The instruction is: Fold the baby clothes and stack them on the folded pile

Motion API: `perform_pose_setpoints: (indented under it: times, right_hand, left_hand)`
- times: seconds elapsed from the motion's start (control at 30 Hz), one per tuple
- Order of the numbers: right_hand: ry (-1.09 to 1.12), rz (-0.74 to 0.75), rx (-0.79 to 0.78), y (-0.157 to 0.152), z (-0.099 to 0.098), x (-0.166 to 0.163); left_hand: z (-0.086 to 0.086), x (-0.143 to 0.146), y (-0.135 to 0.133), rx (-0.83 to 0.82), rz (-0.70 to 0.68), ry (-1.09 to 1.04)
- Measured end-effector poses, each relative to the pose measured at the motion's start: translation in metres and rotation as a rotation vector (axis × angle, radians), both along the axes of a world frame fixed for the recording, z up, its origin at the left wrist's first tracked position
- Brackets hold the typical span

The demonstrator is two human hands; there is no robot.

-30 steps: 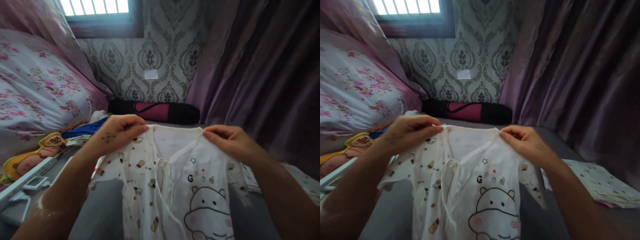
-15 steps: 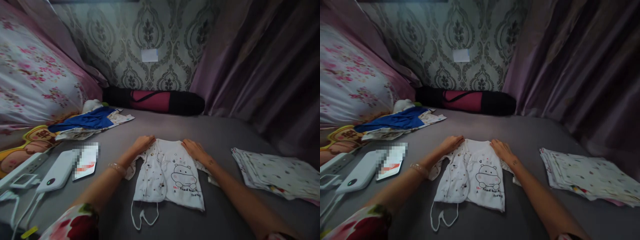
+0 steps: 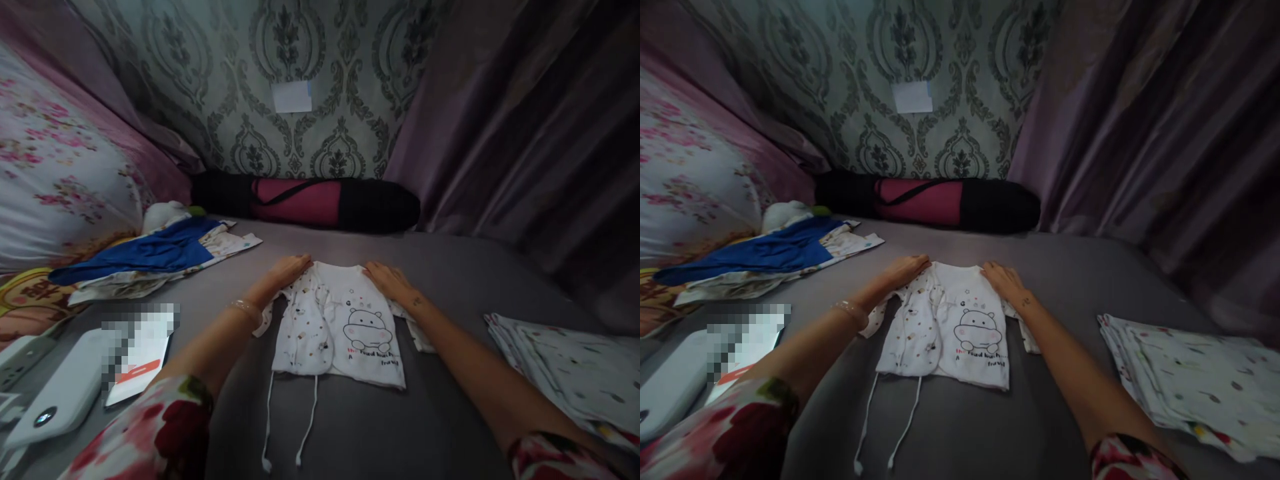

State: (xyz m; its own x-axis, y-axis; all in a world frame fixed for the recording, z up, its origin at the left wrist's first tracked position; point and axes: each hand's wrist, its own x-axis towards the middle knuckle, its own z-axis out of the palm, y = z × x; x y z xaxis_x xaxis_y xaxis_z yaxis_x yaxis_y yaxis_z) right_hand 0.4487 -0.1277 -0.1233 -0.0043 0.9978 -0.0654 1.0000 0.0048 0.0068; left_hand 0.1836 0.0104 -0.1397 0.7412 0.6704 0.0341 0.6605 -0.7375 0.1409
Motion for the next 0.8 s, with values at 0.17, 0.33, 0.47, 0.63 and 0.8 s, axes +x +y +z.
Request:
perform_pose_setpoints:
  times: [0.17,0.33,0.47,0.63,0.8]
  right_hand:
    - [0.127,-0.089,0.058,0.013,-0.006,0.000]
    - [0.282,-0.106,0.115,0.022,-0.013,-0.006]
    - [0.275,-0.165,0.177,0.026,-0.026,-0.014]
    - [0.289,-0.170,0.244,0.029,-0.027,-0.014]
    - [0.495,-0.312,0.077,0.008,0.002,0.038]
  left_hand:
    - [0.000,0.010,0.007,-0.128,0.122,-0.111]
    - [-0.003,0.019,0.006,-0.183,0.207,-0.131]
    - [-0.010,0.024,0.006,-0.121,0.172,-0.150]
    - [-0.013,0.022,0.001,-0.027,0.131,-0.094]
    - [0.009,0.032,-0.018,0.177,0.140,0.011]
